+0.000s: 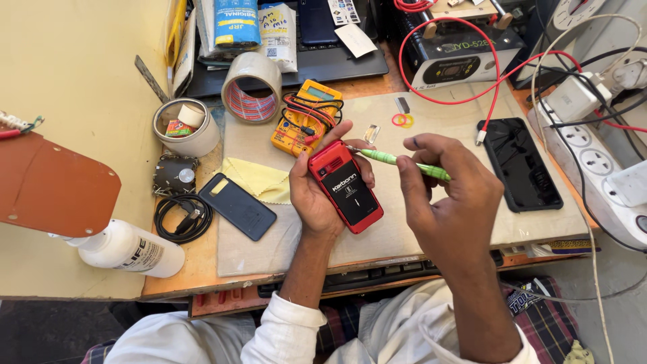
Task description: The person removes the back cover and battery of a red feature phone using a small screwdriver, then detaches the front keypad assembly to expose the internal components.
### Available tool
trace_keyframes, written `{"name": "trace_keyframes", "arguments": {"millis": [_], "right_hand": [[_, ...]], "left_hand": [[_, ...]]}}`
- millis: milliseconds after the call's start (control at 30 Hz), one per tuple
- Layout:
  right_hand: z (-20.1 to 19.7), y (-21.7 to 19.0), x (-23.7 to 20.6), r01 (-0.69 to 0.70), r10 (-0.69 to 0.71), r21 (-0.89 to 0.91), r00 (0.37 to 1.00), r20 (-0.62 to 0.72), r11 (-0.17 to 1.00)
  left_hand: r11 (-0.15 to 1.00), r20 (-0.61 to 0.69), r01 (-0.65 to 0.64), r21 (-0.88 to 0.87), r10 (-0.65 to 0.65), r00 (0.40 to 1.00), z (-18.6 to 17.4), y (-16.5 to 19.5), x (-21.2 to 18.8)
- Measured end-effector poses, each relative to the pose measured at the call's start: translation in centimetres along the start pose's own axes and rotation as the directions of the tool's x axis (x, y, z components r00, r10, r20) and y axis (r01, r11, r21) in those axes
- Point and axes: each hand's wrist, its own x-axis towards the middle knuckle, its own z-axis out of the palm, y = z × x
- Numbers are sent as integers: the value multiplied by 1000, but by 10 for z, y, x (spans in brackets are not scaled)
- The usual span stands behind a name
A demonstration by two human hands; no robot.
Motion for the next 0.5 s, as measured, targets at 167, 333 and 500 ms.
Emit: {"name": "trace_keyframes", "arguments": {"millis": [167,333,500], "right_hand": [[4,-8,14,2,-1,-11,1000,28,1000],[0,-22,20,3,7,-103,996,94,995],[-5,-35,24,-99,128,-192,982,142,976]], "left_hand": [[998,-12,6,58,-5,1000,0,0,2],[989,-14,-8,148,11,1000,2,0,0],[985,1,-17,171,17,1000,3,2,-3]]}}
